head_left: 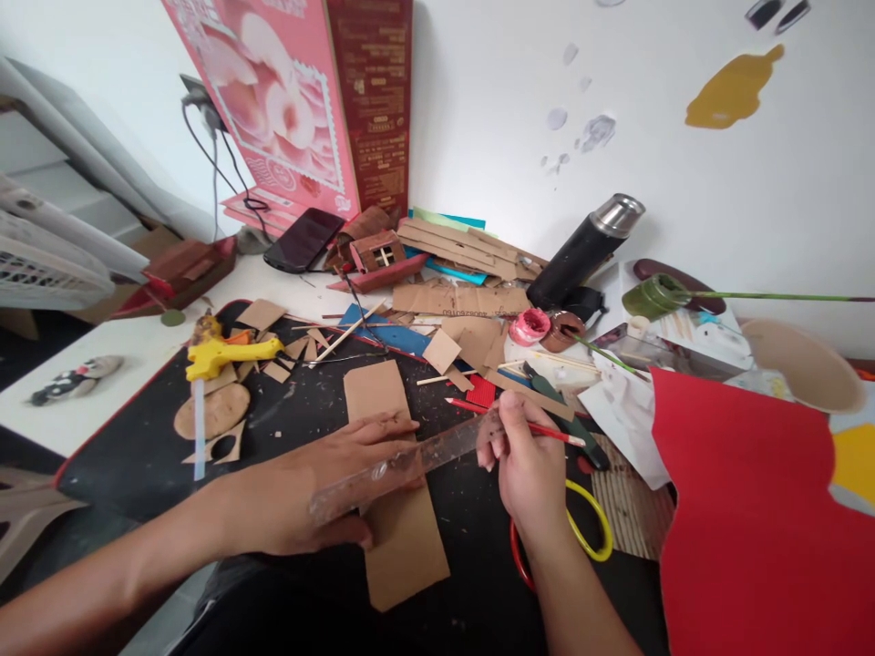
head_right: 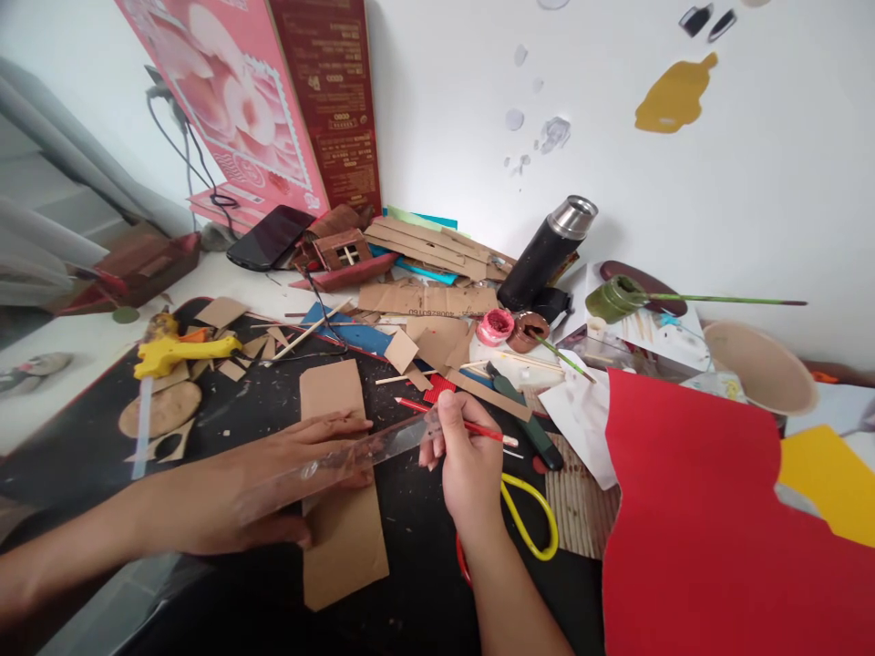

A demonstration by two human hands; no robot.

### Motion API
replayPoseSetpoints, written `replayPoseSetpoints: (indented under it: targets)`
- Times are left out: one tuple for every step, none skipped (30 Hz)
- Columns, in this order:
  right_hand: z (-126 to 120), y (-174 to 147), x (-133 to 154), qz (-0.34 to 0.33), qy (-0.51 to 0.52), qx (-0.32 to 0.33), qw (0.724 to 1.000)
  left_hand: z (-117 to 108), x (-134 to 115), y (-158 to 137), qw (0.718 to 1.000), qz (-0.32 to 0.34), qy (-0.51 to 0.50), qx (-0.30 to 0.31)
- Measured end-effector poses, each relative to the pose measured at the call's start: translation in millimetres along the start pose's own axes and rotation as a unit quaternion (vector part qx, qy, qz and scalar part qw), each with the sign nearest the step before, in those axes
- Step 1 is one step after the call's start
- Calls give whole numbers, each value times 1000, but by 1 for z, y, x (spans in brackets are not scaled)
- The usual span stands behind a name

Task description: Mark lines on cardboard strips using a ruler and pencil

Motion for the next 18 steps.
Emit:
replayPoseSetpoints:
  targets:
    - [1,0,1,1,-2,2,1000,-2,0,0,1000,3,-2,8]
    - [2,0,1,3,-5,3,1000,-4,-1,2,1000,2,-5,18]
    - [3,0,2,5,-7,3,1000,-6,-1,5,1000,-1,-10,28]
    - [4,0,2,5,-9,3,1000,-10,-1,8,999,-2,-20,32]
    - [4,0,2,6,-12,2,1000,-13,-2,13,999,-2,-35,31]
    - [4,0,2,6,-14,0,1000,-17,-3,17,998,-1,-52,23]
    - [3,0,2,6,-16,-3,1000,-21,-4,22,997,-1,-71,15]
    - [2,0,0,7,-18,-6,1000,-24,-5,26,996,-1,-89,9]
    - [1,0,-1,9,-18,-8,1000,-26,-6,29,994,-3,-107,4]
    - [0,1,-3,10,-16,-9,1000,-26,-7,31,992,-4,-125,2]
    - [-1,1,-4,11,-12,-10,1000,-26,-7,33,990,-5,-142,2]
    - [-2,1,-5,12,-6,-10,1000,-26,-7,33,987,-7,-160,1]
    - [-2,0,-6,12,-1,-9,1000,-25,-5,32,984,-10,-175,-1]
    - [-2,0,-6,13,2,-9,1000,-25,-3,30,982,-17,-186,-6]
    - [-2,0,-6,12,4,-10,1000,-25,2,27,981,-31,-189,-21]
    - [-3,0,-6,10,3,-12,1000,-28,9,22,980,-55,-187,-49]
    - [-3,0,-5,7,0,-14,1000,-32,17,16,976,-89,-179,-88]
    - [-3,0,-4,4,-6,-17,1000,-39,27,8,966,-132,-168,-149]
Point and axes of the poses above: each hand's wrist, its own y-axis towards the middle knuckle, its own z-axis out of the palm, x = y × z, the point moved 6 cm from there along y, towards the middle knuckle, and after that the axes turned 5 degrees about -y, right-handed, at the moved point
